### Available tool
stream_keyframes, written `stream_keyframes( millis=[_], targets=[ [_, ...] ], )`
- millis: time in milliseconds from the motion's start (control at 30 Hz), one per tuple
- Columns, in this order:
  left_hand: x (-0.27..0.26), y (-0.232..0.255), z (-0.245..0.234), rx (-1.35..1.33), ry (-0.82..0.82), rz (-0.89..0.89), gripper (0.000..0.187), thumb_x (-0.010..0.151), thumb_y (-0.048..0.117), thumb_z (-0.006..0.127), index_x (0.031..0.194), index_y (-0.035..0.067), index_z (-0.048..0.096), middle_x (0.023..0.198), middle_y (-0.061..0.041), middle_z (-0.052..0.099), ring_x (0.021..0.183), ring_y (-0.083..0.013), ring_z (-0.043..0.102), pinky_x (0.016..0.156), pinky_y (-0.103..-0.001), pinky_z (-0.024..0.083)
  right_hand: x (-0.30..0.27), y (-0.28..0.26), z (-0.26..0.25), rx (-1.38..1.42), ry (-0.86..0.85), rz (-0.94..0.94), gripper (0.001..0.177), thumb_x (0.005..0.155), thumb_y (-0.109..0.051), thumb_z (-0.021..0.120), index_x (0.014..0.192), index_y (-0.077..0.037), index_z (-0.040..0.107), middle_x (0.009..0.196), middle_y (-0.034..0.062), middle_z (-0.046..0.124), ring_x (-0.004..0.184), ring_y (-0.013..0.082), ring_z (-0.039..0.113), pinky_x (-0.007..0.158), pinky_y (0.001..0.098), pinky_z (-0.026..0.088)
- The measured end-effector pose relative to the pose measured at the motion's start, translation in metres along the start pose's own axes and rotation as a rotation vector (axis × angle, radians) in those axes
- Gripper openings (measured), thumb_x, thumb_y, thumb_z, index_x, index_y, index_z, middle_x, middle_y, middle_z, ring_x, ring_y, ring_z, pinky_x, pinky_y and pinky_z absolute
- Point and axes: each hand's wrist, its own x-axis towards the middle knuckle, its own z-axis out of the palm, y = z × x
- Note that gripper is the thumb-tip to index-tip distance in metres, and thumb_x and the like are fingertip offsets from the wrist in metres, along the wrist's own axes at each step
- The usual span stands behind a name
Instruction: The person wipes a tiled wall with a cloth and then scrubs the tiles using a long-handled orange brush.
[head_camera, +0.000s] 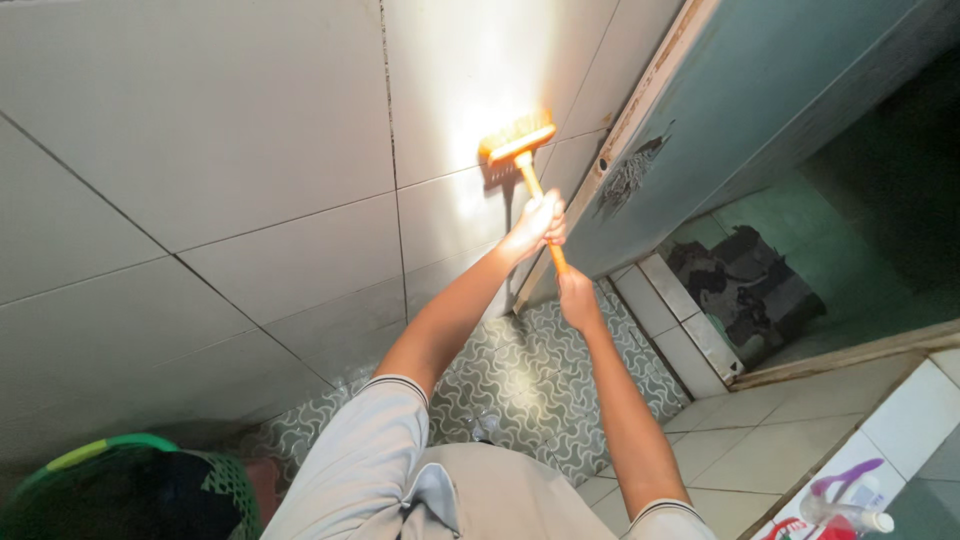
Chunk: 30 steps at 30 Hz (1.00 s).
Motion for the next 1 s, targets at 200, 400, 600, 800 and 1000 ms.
stream_keyframes(
  millis=[200, 400, 600, 800, 1000],
  targets=[
    [0.009, 0.025, 0.026, 0.073, -0.055, -0.014, 0.046, 0.105, 0.036, 0.047, 0.065, 0.016, 0.035, 0.050, 0.004, 0.026, 0.038, -0.0110, 0.026, 0.040, -0.031, 0.030, 0.010, 0.005, 0.002, 0.161, 0.006, -0.015, 0.042, 0.108, -0.036, 0.036, 0.082, -0.008, 0.054, 0.065, 0.0008, 0.050, 0.057, 0.0137, 0.048, 0.055, 0.0322, 0.040],
    [-0.023, -0.088, -0.053, -0.055, 0.243, -0.218, 0.041, 0.100, 0.033, 0.045, 0.063, 0.016, 0.036, 0.047, 0.002, 0.024, 0.035, -0.0131, 0.024, 0.037, -0.035, 0.031, -0.075, 0.043, 0.039, 0.124, -0.162, -0.145, 0.041, 0.115, -0.036, 0.037, 0.087, -0.009, 0.052, 0.074, 0.0002, 0.049, 0.067, 0.0146, 0.048, 0.062, 0.0311, 0.044],
    [-0.034, -0.097, -0.050, -0.151, 0.283, -0.209, 0.041, 0.101, 0.034, 0.051, 0.066, 0.016, 0.040, 0.052, 0.003, 0.029, 0.040, -0.0113, 0.028, 0.040, -0.032, 0.030, -0.088, -0.007, -0.008, 0.620, -0.508, 0.561, 0.032, 0.107, -0.041, 0.043, 0.090, -0.015, 0.047, 0.062, -0.0059, 0.038, 0.044, 0.0052, 0.031, 0.036, 0.0238, 0.025],
    [-0.054, 0.018, 0.018, -0.106, -0.021, 0.102, 0.017, 0.103, 0.020, 0.055, 0.089, 0.016, 0.046, 0.061, 0.008, 0.032, 0.048, -0.0062, 0.032, 0.045, -0.025, 0.031, -0.038, -0.078, -0.020, 0.927, -0.499, 0.328, 0.031, 0.110, -0.039, 0.044, 0.094, -0.012, 0.047, 0.058, -0.0039, 0.037, 0.041, 0.0060, 0.030, 0.036, 0.0245, 0.025],
    [-0.108, 0.052, -0.010, 0.217, 0.169, 0.341, 0.015, 0.103, 0.013, 0.056, 0.117, 0.010, 0.053, 0.075, 0.000, 0.052, 0.058, -0.0085, 0.048, 0.051, -0.026, 0.042, -0.043, -0.104, 0.059, 1.379, -0.645, 0.348, 0.027, 0.110, -0.040, 0.046, 0.103, -0.014, 0.049, 0.063, -0.0047, 0.036, 0.046, 0.0037, 0.028, 0.039, 0.0194, 0.023]
  ],
)
